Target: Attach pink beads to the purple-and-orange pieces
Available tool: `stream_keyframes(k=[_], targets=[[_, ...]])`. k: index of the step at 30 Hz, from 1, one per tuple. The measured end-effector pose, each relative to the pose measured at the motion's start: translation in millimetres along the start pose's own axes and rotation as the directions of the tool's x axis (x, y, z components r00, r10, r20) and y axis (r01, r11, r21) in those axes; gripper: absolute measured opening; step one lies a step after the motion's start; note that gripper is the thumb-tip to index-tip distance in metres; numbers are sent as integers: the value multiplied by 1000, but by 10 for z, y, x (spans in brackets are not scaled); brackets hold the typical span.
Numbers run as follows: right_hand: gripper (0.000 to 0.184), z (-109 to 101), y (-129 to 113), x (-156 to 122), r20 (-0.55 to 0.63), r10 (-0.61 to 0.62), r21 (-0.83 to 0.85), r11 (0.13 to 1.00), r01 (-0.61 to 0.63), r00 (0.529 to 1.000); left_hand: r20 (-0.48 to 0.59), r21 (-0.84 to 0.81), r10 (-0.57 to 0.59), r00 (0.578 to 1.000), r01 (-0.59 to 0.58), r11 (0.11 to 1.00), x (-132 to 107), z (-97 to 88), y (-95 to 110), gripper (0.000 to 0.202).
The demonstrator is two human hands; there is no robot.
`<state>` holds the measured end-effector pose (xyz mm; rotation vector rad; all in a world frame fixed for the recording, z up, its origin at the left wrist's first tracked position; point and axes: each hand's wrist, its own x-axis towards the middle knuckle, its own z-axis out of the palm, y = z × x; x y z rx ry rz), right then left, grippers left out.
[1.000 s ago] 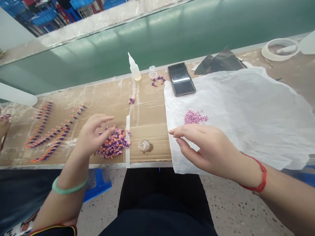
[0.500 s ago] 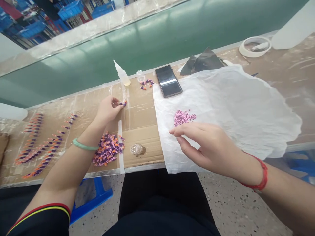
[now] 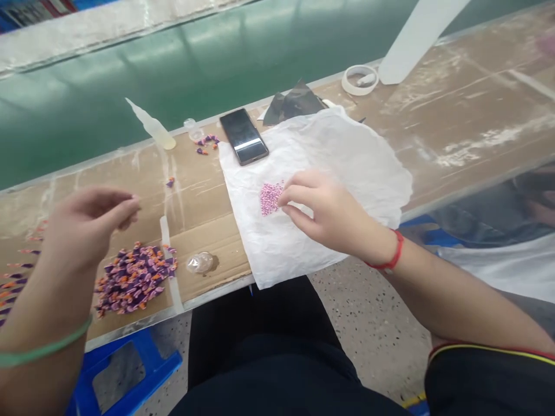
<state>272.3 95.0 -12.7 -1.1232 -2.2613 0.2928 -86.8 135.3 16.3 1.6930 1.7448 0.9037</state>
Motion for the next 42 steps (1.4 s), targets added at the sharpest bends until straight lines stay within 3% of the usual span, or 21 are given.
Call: stream_keyframes(k=[5, 7, 10, 14, 20, 26, 30, 33, 38, 42], targets=[[11, 243, 183, 32, 149, 48, -53, 998, -41, 988, 164, -363, -172, 971, 222, 905, -861, -77, 143, 15], [10, 336, 193, 58, 159, 38, -56, 998, -29, 987, 261, -472, -136, 956, 249, 846, -1117, -20, 145, 12], [11, 422, 193, 97, 165, 25, -63, 998, -15, 986, 400, -554, 16, 916, 228, 801, -1324, 89, 69, 7], [15, 460, 202, 127, 176, 38, -74, 997, -25, 984, 501, -602, 104, 859, 260, 755, -1426, 231, -71, 6], [19, 494, 192, 154, 207, 47, -104, 994, -26, 977, 510, -619, 73, 857, 307, 723, -1526, 434, -71, 16], [18, 522, 142, 146, 209, 25, -161, 987, 9, 978, 527, -613, -59, 848, 427, 664, -1504, 670, 98, 31], [13, 410, -114, 83, 148, 21, 139, 989, -42, 989, 477, -688, -107, 873, 446, 572, -1430, 904, 242, 30], [11, 320, -402, 37, 58, -4, 326, 945, -15, 998, 427, -759, -74, 901, 401, 513, -1393, 1052, 342, 44], [13, 318, -686, 6, -96, -107, 294, 947, 131, 990, 391, -822, -45, 919, 371, 433, -1445, 1124, 432, 44], [13, 339, -704, -8, -174, -161, 241, 950, 200, 972, 469, -819, -113, 876, 480, 316, -1503, 1083, 468, 42]])
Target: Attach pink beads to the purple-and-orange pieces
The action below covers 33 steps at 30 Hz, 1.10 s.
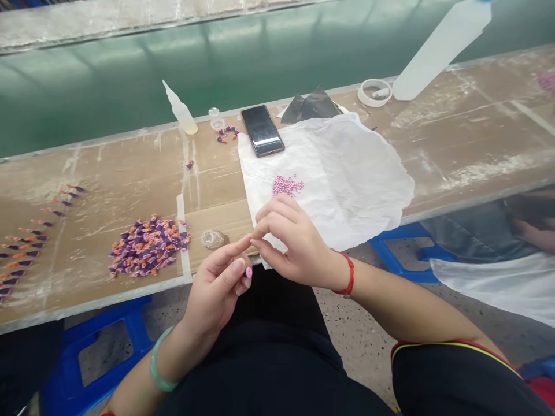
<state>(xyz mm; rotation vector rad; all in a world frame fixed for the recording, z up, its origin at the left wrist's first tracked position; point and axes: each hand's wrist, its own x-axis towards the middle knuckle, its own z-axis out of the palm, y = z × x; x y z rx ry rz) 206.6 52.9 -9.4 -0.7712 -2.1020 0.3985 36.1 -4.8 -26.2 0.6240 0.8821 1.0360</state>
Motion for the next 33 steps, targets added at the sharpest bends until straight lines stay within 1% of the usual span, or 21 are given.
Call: stream_keyframes(k=[2, 4, 6, 8, 10, 13, 15, 16, 18, 20, 22, 23, 25, 26, 27, 28, 29, 31, 33], targets=[[12, -22, 1, -7, -9, -42, -21, 999, 42, 999, 0, -54, -64, 998, 64, 997, -23, 7, 21, 43], [15, -56, -6, -14, 18, -119, -56, 991, 120, 993, 9, -100, -105, 994, 105, 989, -37, 10, 46, 40], [19, -88, -21, -28, 61, -220, -100, 969, 226, 974, 24, -132, -136, 990, 138, 982, -52, 11, 75, 35], [22, -104, -42, -49, 82, -294, -131, 944, 303, 952, 40, -148, -163, 986, 167, 975, -73, 13, 107, 31], [24, -96, -71, -71, 73, -311, -129, 939, 318, 948, 61, -155, -180, 982, 187, 970, -100, 16, 139, 31], [26, -36, -139, -89, 32, -266, -77, 961, 267, 964, 62, -173, -177, 982, 185, 967, -142, 8, 167, 34], [23, 35, -202, -88, -1, -217, 6, 976, 217, 976, 44, -181, -156, 987, 162, 970, -167, -14, 164, 35], [21, 77, -238, -87, -19, -176, 69, 982, 177, 984, 33, -171, -140, 990, 144, 975, -179, -31, 155, 35], [17, 171, -311, -90, -40, -43, 228, 972, 51, 998, 13, -115, -78, 997, 79, 990, -203, -73, 128, 36], [13, 269, -377, -104, -34, 133, 386, 916, -110, 991, -15, -12, 30, 999, -30, 999, -226, -118, 98, 34], [9, 359, -432, -126, -4, 286, 510, 825, -244, 958, -50, 113, 159, 986, -152, 982, -248, -153, 76, 31], [8, 396, -453, -136, 18, 342, 562, 774, -292, 940, -69, 177, 219, 973, -204, 963, -258, -162, 72, 30], [10, 449, -485, -149, 75, 417, 644, 673, -363, 906, -99, 295, 310, 946, -269, 917, -276, -165, 81, 29], [10, 462, -495, -149, 105, 436, 668, 635, -388, 894, -110, 343, 340, 934, -285, 895, -285, -160, 94, 30], [9, 465, -503, -145, 126, 447, 677, 614, -406, 886, -118, 382, 363, 924, -296, 876, -294, -154, 109, 30], [7, 457, -509, -136, 130, 450, 671, 616, -413, 883, -124, 411, 379, 917, -300, 861, -302, -148, 126, 30], [4, 441, -514, -122, 117, 445, 648, 643, -408, 888, -128, 430, 388, 913, -301, 851, -312, -143, 144, 30], [6, 388, -522, -82, 75, 399, 555, 745, -370, 914, -136, 456, 395, 908, -297, 839, -332, -143, 174, 28], [9, 325, -532, -36, 67, 316, 431, 846, -313, 946, -132, 482, 402, 906, -296, 825, -351, -149, 194, 24]])
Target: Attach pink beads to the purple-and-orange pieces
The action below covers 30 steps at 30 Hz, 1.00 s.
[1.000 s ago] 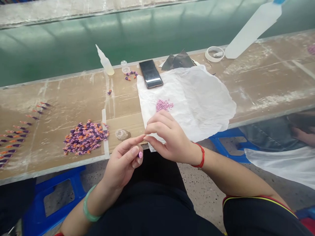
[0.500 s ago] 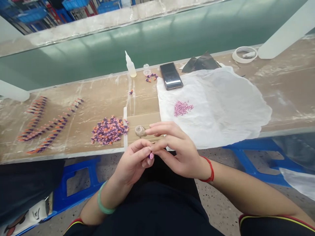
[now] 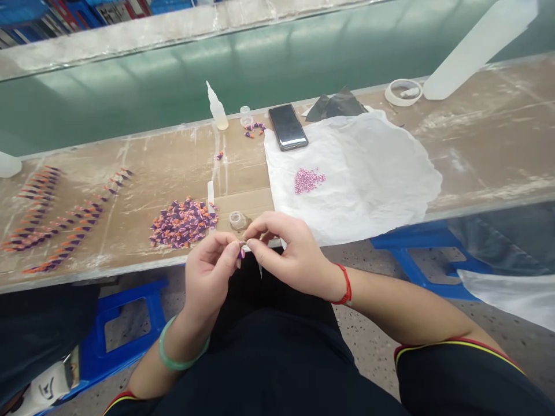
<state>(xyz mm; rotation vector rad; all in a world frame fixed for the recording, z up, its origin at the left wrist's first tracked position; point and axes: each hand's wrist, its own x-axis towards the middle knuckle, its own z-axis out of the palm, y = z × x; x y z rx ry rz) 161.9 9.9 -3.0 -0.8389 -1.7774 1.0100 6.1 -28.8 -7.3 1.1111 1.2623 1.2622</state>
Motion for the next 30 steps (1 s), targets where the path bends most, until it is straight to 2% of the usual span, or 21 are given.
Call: stream_keyframes(k=[3, 8, 11, 14, 16, 19, 20, 22, 25, 26, 27, 28, 30], targets=[[11, -51, -55, 38, 92, -55, -153, 986, 68, 994, 11, 37, 12, 1000, -13, 999, -14, -14, 16, 20], [12, -65, -58, 50, 133, -98, -283, 950, 132, 986, 26, 91, -37, 999, 34, 995, -15, -21, 40, 18], [13, -76, -55, 64, 164, -70, -279, 954, 114, 984, 91, -6, -128, 988, 129, 992, 14, -57, 33, 22], [13, -90, -61, 81, 220, 28, -181, 983, 13, 975, 209, -164, -236, 949, 271, 948, 49, -100, 7, 29], [14, -93, -55, 84, 236, 20, -171, 985, 21, 971, 257, -233, -280, 925, 341, 911, 66, -117, -4, 33], [14, -97, -13, 78, 228, -164, -305, 924, 230, 960, 290, -290, -319, 902, 400, 869, 82, -120, -3, 36], [14, -102, 7, 78, 238, -248, -359, 876, 322, 939, 299, -298, -328, 896, 414, 860, 86, -118, -2, 37], [15, -120, 48, 83, 306, -391, -436, 753, 493, 868, 314, -294, -336, 888, 427, 855, 91, -111, -5, 38], [12, -142, 88, 100, 423, -512, -474, 578, 664, 748, 288, -260, -281, 916, 357, 897, 82, -91, -19, 35], [11, -141, 88, 103, 422, -533, -470, 563, 680, 733, 253, -237, -234, 939, 294, 926, 74, -83, -22, 32], [11, -135, 79, 104, 390, -538, -458, 591, 664, 747, 205, -196, -170, 964, 211, 958, 64, -75, -20, 28], [11, -124, 62, 102, 334, -513, -435, 660, 612, 791, 146, -132, -87, 985, 107, 985, 52, -70, -14, 24], [10, -94, 2, 96, 216, -351, -323, 855, 406, 911, 48, 66, 133, 990, -136, 988, 28, -70, 9, 17]])
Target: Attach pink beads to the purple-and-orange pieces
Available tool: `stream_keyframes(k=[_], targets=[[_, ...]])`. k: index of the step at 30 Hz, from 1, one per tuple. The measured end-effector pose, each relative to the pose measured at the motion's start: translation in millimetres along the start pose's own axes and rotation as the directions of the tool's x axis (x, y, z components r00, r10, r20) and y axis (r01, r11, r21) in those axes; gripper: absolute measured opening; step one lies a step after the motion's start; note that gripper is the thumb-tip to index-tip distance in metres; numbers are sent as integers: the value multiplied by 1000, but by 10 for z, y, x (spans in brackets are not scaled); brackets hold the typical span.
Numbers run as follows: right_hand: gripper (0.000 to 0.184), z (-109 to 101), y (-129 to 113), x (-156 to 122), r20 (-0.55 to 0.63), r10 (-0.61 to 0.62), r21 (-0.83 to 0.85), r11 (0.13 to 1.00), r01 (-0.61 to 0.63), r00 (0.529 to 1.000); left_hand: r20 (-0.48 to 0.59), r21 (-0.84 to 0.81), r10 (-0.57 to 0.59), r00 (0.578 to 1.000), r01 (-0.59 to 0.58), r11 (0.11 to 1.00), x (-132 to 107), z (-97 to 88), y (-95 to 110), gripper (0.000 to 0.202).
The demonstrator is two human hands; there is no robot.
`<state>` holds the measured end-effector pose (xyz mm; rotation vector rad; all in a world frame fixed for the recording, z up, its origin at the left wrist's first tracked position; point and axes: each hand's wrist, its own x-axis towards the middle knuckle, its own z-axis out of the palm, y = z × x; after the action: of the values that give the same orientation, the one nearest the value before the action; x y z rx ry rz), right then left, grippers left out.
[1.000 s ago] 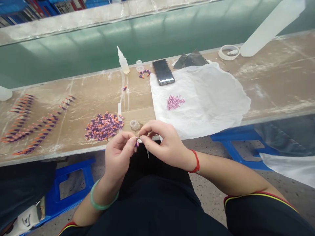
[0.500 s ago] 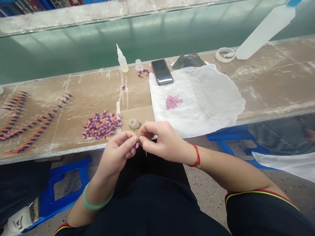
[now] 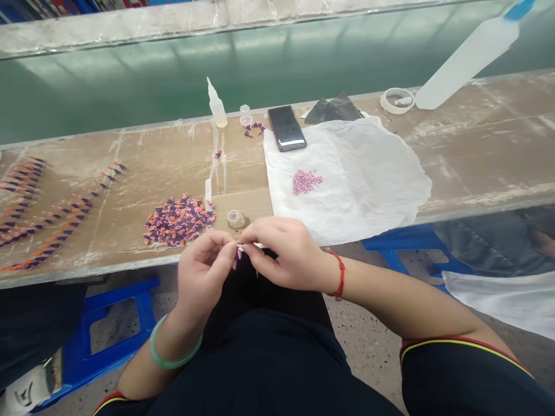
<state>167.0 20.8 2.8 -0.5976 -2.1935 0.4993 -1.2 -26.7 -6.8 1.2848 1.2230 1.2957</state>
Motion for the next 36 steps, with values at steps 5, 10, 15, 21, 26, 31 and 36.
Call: stream_keyframes(k=[5, 10, 15, 21, 26, 31, 36], targets=[[8, -34, -168, 81, 232, 444, 458, 735, -500, 866, 55, 450, 508, 860, -476, 756, -18, -72, 44, 15], [8, -67, -219, 127, 379, 529, 538, 541, -646, 759, 177, 523, 641, 747, -623, 581, -1, -122, 17, 15], [7, -48, -243, 134, 349, 540, 484, 596, -641, 766, 205, 539, 677, 707, -659, 525, 10, -126, -4, 15], [9, -29, -262, 136, 315, 475, 492, 659, -570, 821, 88, 412, 545, 834, -529, 742, -16, -177, -28, 8], [15, -48, -121, 202, 247, 299, 230, 906, -355, 922, -18, 81, 211, 977, -209, 975, -35, -279, -134, 6], [17, 8, 286, 378, 385, 51, -99, 995, -14, 922, 28, -22, -62, 998, 63, 998, -1, -374, -283, 4], [18, 98, 594, 619, 614, 132, -321, 942, 93, 778, 24, -11, -148, 989, 148, 989, 63, -447, -421, 6]])
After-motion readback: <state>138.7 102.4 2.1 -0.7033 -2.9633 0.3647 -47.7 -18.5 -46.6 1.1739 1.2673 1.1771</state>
